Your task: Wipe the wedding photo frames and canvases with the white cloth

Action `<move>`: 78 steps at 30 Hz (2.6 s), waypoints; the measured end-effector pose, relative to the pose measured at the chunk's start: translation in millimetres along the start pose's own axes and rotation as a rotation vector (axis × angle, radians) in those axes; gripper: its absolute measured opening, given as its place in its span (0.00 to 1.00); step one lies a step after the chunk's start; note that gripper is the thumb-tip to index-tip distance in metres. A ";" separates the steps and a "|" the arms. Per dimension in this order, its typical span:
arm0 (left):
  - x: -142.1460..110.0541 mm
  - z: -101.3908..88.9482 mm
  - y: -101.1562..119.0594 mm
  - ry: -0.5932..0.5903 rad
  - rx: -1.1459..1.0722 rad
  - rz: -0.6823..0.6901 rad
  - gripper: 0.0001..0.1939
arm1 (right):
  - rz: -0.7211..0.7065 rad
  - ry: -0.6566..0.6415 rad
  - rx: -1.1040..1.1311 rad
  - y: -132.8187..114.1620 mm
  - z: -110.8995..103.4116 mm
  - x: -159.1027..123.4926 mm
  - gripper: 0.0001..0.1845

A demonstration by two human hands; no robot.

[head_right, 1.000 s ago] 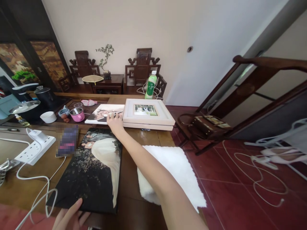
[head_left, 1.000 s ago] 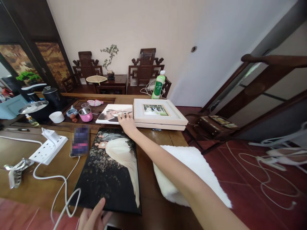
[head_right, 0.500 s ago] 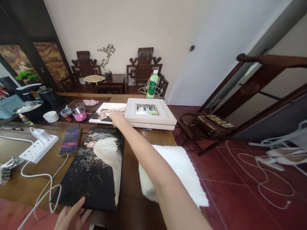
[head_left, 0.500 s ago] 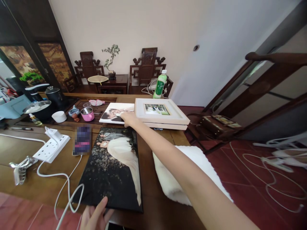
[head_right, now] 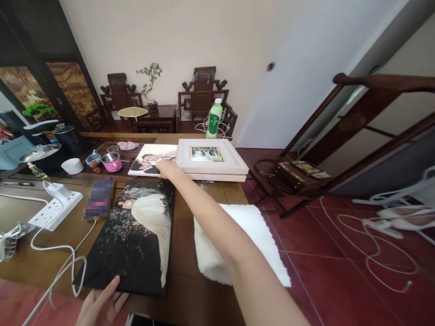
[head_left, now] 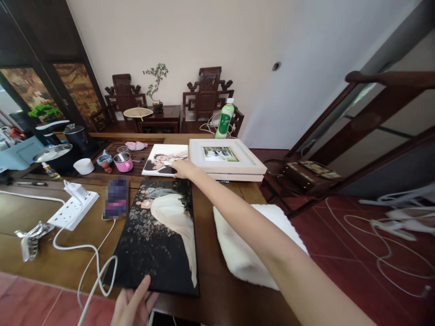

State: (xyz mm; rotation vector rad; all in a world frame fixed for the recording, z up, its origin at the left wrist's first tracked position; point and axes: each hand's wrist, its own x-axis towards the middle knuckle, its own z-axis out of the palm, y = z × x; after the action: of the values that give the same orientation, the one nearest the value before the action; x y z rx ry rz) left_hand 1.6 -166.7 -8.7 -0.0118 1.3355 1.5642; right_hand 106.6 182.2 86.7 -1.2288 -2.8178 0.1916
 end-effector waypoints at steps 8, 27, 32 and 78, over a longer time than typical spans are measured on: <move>-2.7 2.3 6.2 -0.024 0.005 -0.015 0.18 | -0.152 0.676 0.265 -31.9 -88.0 -183.5 0.12; -26.4 3.5 -9.7 -0.077 0.105 0.105 0.52 | -0.113 0.468 -0.178 13.4 87.2 -333.9 0.46; -25.3 -10.3 1.5 -0.084 0.208 0.051 0.53 | -0.005 0.718 -0.009 32.7 53.2 -341.0 0.38; 87.3 108.9 70.8 -0.351 0.905 0.424 0.40 | -0.093 0.619 0.117 -14.0 85.6 -279.0 0.19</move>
State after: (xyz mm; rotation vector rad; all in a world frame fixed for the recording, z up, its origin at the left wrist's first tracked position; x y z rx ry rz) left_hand -25.4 -18.2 33.1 1.1091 1.7017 1.0766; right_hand 277.0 -39.4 2.0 -0.9245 -2.2812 -0.0293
